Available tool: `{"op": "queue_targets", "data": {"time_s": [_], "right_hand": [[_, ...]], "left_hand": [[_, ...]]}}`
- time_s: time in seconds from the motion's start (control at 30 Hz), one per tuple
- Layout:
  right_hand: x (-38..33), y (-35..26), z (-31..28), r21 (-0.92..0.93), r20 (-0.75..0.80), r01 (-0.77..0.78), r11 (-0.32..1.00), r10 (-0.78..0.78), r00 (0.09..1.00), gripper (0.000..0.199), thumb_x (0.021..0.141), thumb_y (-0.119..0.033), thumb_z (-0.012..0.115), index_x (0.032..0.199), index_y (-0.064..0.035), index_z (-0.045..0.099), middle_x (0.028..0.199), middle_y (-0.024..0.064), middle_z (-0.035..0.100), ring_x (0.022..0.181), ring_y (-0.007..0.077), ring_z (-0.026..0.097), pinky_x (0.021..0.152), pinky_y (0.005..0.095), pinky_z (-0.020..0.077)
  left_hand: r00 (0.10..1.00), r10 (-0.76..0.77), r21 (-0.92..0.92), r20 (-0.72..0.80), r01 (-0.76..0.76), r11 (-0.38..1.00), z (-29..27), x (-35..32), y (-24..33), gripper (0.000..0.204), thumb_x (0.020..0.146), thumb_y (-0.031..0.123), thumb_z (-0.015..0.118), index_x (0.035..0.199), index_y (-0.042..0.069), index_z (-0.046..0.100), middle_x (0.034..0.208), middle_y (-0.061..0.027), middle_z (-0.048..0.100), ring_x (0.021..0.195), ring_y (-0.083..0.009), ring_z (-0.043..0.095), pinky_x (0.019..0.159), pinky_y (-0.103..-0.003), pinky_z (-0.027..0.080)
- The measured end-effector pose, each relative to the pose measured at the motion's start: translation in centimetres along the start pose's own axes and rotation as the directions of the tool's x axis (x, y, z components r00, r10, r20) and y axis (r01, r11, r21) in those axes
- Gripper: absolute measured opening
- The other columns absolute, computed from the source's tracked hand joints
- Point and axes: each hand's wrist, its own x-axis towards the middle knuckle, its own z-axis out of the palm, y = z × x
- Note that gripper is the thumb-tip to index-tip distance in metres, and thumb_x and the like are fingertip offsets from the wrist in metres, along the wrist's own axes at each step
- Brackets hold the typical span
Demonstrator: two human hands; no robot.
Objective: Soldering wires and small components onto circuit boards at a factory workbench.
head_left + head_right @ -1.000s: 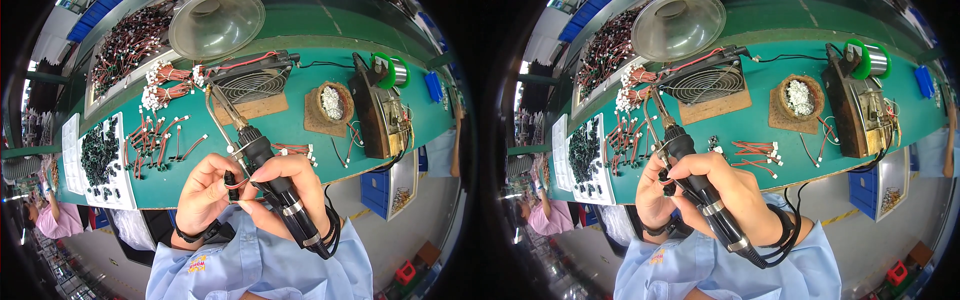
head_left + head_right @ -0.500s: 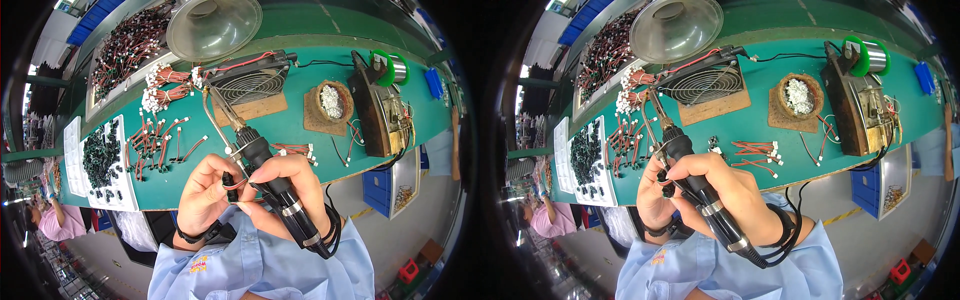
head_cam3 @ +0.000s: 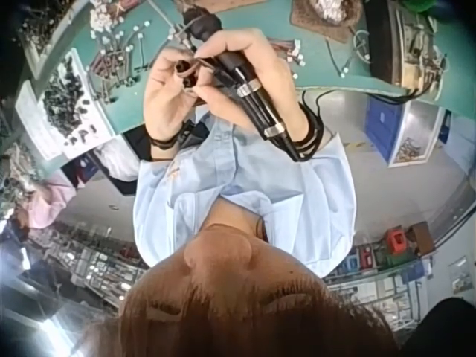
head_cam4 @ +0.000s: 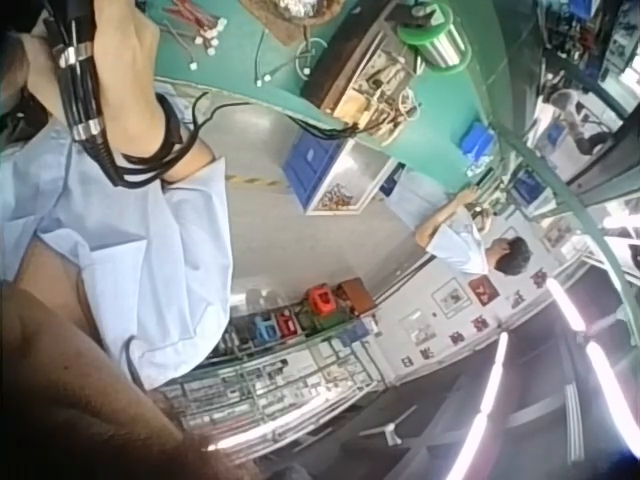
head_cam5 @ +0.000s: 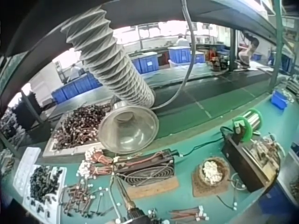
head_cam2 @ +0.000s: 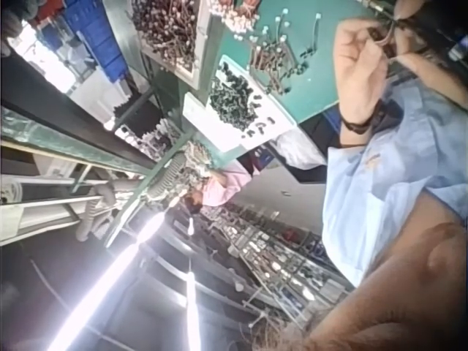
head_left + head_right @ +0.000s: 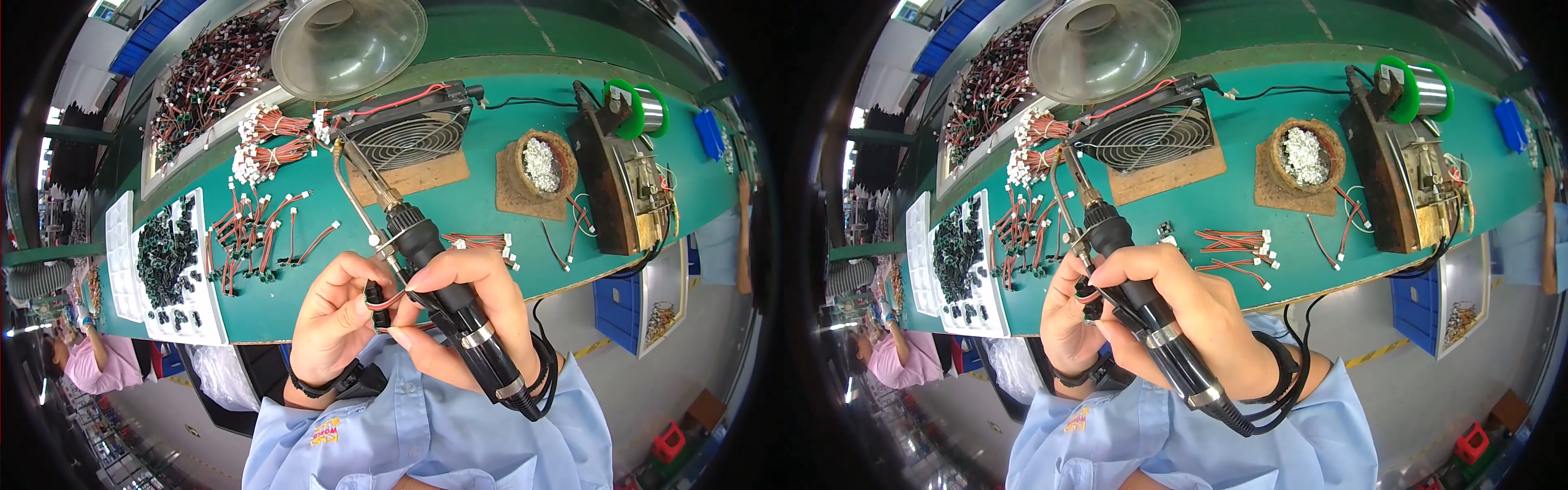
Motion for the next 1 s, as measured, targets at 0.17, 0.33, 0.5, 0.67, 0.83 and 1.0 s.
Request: {"op": "queue_targets", "data": {"time_s": [0.17, 0.33, 0.5, 0.67, 0.83, 1.0], "right_hand": [[0.00, 0.03, -0.21, 0.021, 0.023, -0.020, 1.000, 0.020, 1.000, 0.050, 0.066, 0.007, 0.069, 0.105, -0.0051, 0.041, 0.079, 0.0064, 0.061, 0.075, 0.0115, 0.060, 0.072, 0.0246, 0.0446], [-0.01, 0.23, -0.25, 0.014, 0.022, 0.014, 1.000, -0.015, 1.000, 0.051, 0.065, 0.007, 0.070, 0.106, -0.0056, 0.041, 0.079, 0.0057, 0.061, 0.076, 0.0113, 0.060, 0.076, 0.0247, 0.0427], [-0.16, 0.01, 0.00, 0.065, -0.001, -0.041, 0.997, 0.041, 0.999, 0.051, 0.065, 0.007, 0.069, 0.105, -0.0055, 0.041, 0.078, 0.0056, 0.061, 0.075, 0.0112, 0.060, 0.071, 0.0237, 0.0443], [-0.05, -0.02, -0.11, 0.084, -0.001, -0.059, 0.995, 0.060, 0.998, 0.051, 0.065, 0.007, 0.069, 0.106, -0.0056, 0.041, 0.077, 0.0056, 0.061, 0.074, 0.0111, 0.059, 0.066, 0.0225, 0.0451], [-0.06, 0.06, -0.33, 0.079, 0.021, -0.061, 0.995, 0.059, 0.998, 0.050, 0.065, 0.007, 0.069, 0.106, -0.0055, 0.041, 0.077, 0.0057, 0.061, 0.076, 0.0109, 0.059, 0.066, 0.0229, 0.0456], [-0.07, 0.17, -0.42, 0.046, 0.026, -0.035, 0.998, 0.034, 0.999, 0.050, 0.066, 0.006, 0.068, 0.106, -0.0057, 0.041, 0.079, 0.0070, 0.062, 0.078, 0.0115, 0.059, 0.068, 0.0242, 0.0466]], "left_hand": [[1.000, 0.006, 0.007, 0.009, -0.006, 1.000, -0.11, 0.18, -0.08, 0.026, 0.084, 0.019, 0.062, 0.099, 0.002, 0.048, 0.093, -0.0066, 0.055, 0.085, -0.0137, 0.055, 0.076, -0.027, 0.043], [1.000, 0.006, 0.003, -0.001, -0.006, 1.000, 0.19, 0.24, -0.14, 0.026, 0.084, 0.019, 0.062, 0.098, 0.002, 0.047, 0.090, -0.0061, 0.053, 0.083, -0.0131, 0.053, 0.075, -0.027, 0.043], [1.000, 0.000, -0.014, 0.007, 0.000, 1.000, 0.37, 0.31, -0.07, 0.026, 0.084, 0.019, 0.062, 0.098, 0.003, 0.047, 0.089, -0.0061, 0.052, 0.081, -0.0131, 0.052, 0.073, -0.026, 0.042], [0.999, 0.022, 0.000, 0.026, -0.022, 1.000, 0.13, 0.34, -0.23, 0.025, 0.085, 0.020, 0.061, 0.098, 0.003, 0.048, 0.088, -0.0059, 0.052, 0.080, -0.0134, 0.052, 0.072, -0.027, 0.042], [0.998, 0.050, 0.028, 0.035, -0.051, 0.998, 0.13, 0.37, -0.31, 0.023, 0.086, 0.020, 0.060, 0.098, 0.004, 0.048, 0.088, -0.0065, 0.052, 0.079, -0.0139, 0.051, 0.072, -0.027, 0.042], [0.997, 0.058, 0.027, 0.047, -0.059, 0.998, 0.03, 0.39, -0.37, 0.023, 0.086, 0.019, 0.060, 0.098, 0.004, 0.048, 0.087, -0.0065, 0.051, 0.079, -0.0138, 0.050, 0.071, -0.027, 0.041]]}}
